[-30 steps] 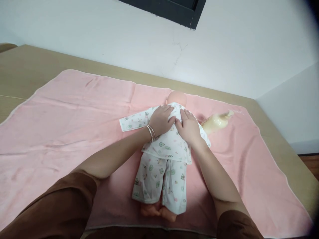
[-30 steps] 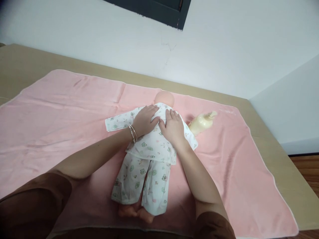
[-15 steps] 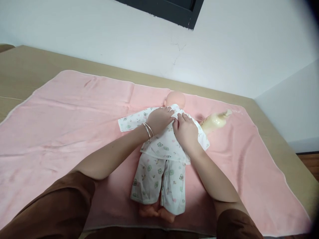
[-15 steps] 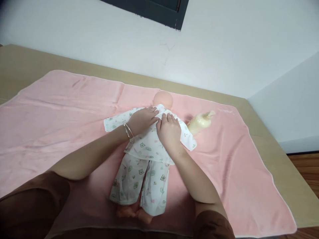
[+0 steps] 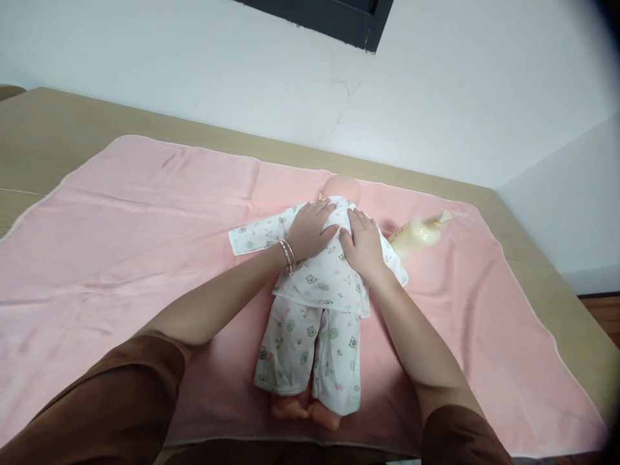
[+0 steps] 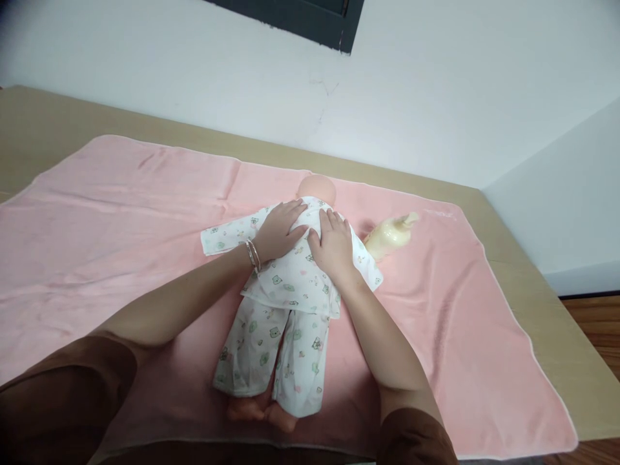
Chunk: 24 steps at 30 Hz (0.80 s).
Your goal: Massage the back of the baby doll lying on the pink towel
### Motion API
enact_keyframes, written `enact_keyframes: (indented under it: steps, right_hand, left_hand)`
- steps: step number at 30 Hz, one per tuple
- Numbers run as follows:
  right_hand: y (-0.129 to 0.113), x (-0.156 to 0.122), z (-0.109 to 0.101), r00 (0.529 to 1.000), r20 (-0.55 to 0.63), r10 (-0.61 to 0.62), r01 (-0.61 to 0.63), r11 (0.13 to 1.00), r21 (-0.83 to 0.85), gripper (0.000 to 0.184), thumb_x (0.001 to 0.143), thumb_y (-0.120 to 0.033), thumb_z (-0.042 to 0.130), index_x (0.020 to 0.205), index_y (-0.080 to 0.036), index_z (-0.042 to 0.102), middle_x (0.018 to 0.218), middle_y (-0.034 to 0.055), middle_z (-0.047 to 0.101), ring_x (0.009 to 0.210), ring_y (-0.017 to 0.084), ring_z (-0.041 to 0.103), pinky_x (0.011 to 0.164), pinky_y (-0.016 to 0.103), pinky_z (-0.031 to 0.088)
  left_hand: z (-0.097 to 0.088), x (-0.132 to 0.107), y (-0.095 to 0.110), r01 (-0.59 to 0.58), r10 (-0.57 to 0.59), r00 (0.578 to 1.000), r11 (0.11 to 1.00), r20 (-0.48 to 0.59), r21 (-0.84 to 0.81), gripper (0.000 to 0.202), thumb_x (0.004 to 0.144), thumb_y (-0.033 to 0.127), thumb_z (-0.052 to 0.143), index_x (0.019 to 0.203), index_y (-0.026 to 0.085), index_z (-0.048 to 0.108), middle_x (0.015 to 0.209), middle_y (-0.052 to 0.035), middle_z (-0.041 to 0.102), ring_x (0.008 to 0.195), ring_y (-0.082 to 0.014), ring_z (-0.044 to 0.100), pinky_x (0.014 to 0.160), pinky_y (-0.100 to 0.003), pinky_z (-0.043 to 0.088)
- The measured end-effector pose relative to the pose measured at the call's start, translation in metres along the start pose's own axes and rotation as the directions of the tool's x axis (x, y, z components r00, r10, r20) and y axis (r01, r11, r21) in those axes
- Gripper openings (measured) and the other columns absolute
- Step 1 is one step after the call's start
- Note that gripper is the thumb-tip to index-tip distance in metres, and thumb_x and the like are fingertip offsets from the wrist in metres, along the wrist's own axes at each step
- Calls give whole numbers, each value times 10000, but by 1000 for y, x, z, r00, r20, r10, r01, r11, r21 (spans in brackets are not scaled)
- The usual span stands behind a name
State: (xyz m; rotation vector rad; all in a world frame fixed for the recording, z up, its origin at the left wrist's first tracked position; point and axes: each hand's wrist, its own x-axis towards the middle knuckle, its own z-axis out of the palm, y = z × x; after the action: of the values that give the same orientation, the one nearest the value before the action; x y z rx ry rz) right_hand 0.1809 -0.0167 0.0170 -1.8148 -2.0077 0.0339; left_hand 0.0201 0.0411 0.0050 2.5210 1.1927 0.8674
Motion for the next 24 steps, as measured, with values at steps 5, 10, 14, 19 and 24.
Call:
enact_keyframes:
  steps: [5,10,14,19,24]
  right_hand:
    - [-1,0,-2,1000,9,8,-8,1000,-3,566,975,-341,346,1474,-80,402,1536,195,415,1444,321,354,1193,553,234]
    - [-4,-3,-3,1000,-16,18,-18,1000,-22,561,980,-361,352,1468,-90,414,1517,196,443,1432,325,378,1181,553,264]
    - [-11,-7,-1,996,-75,58,-64,995,-72,555,983,-377,348,1447,-88,448,1478,205,490,1411,352,411,1154,560,309]
    - [-10,-6,-3,997,-54,49,-54,995,-89,566,977,-360,362,1447,-56,444,1470,222,492,1403,360,418,1157,543,310]
    - [8,5,-7,994,26,-104,104,994,-13,561,951,-307,377,1467,-92,409,1511,169,458,1427,309,379,1168,522,307]
  left_hand:
    - [4,-3,-1,22,-25,997,998,-70,-57,469,928,345,472,1345,142,542,1433,-124,560,1367,-249,480,1201,-455,303]
    - [4,-3,-2,11,-18,996,997,-91,-78,456,919,341,484,1332,161,554,1414,-108,579,1344,-245,502,1187,-459,330]
    - [2,-3,1,16,-22,997,997,-80,-76,459,920,338,479,1330,147,555,1408,-108,582,1341,-245,500,1194,-451,317]
    - [0,-1,6,71,-74,996,996,-54,-61,466,900,293,485,1329,123,549,1402,-127,582,1348,-264,491,1189,-461,318]
    - [3,1,5,79,-81,995,996,-54,-40,491,881,300,526,1335,114,537,1408,-144,573,1354,-275,485,1194,-483,304]
